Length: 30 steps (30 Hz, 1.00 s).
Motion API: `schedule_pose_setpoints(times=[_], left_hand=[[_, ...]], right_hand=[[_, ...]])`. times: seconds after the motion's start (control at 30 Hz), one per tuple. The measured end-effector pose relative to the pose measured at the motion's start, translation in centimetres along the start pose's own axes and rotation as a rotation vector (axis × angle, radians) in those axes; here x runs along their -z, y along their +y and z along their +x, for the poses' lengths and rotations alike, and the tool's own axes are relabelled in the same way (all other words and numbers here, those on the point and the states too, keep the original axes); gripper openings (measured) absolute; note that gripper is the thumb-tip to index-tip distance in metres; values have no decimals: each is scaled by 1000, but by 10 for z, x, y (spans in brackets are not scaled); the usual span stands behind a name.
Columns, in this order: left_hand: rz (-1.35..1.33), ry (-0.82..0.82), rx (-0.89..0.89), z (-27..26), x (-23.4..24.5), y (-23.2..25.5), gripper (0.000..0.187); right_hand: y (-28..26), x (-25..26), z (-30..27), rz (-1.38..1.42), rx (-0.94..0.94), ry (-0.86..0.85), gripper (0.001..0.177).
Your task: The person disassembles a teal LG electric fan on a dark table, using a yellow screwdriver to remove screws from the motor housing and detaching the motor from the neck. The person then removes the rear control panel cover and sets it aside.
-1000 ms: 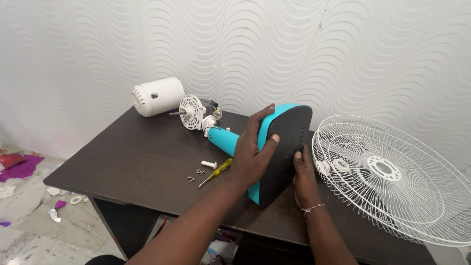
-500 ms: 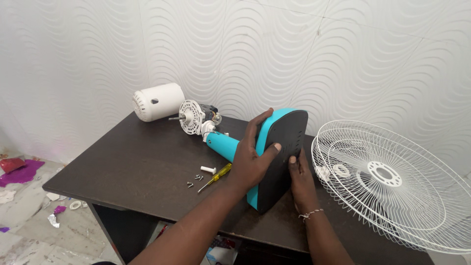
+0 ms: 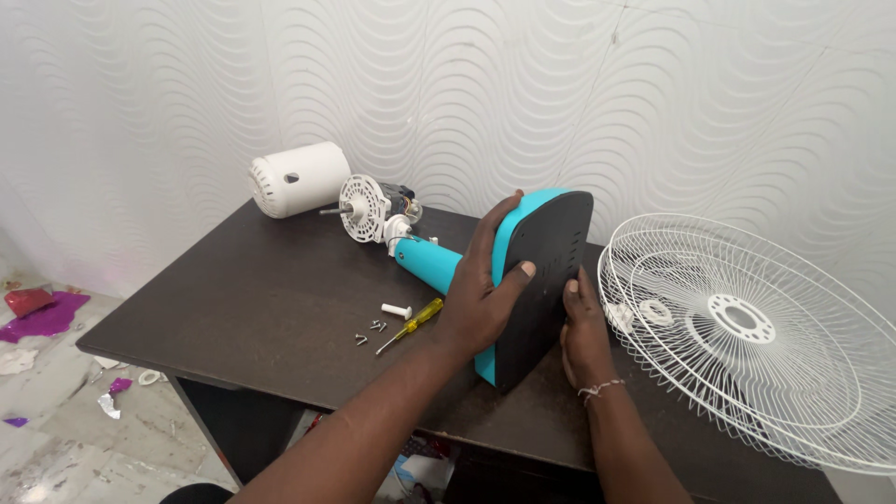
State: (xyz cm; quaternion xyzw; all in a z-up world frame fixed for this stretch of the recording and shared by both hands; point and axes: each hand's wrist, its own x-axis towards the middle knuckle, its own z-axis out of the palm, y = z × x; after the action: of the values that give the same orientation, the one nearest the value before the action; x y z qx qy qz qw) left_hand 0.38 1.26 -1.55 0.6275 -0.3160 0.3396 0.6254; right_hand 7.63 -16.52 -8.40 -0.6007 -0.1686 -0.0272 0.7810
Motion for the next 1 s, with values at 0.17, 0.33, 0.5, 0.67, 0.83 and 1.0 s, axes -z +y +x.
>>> schedule_pose_setpoints(times=[0.17,0.33,0.5,0.67,0.83,1.0], left_hand=[[16,6,-32,-4,-1,-2,70],[-42,-10,-27,-5,3,-5,71],[-36,0,-3,-5,5,-2,71],[279,77,-66,-7,0,5,77],[465,128,25,-23,-3,14,88],[449,69,274,-61,-9,20,67]], right_hand=[[2,7,3,174,-23,-60,57],[4,10,1,116,-75,-88,60],[6,6,1,55,-37,-85,60],[8,6,2,76,-14,-56,54],[10,8,4,105,-2,-17,52],[13,11,4,114,22,-27,51]])
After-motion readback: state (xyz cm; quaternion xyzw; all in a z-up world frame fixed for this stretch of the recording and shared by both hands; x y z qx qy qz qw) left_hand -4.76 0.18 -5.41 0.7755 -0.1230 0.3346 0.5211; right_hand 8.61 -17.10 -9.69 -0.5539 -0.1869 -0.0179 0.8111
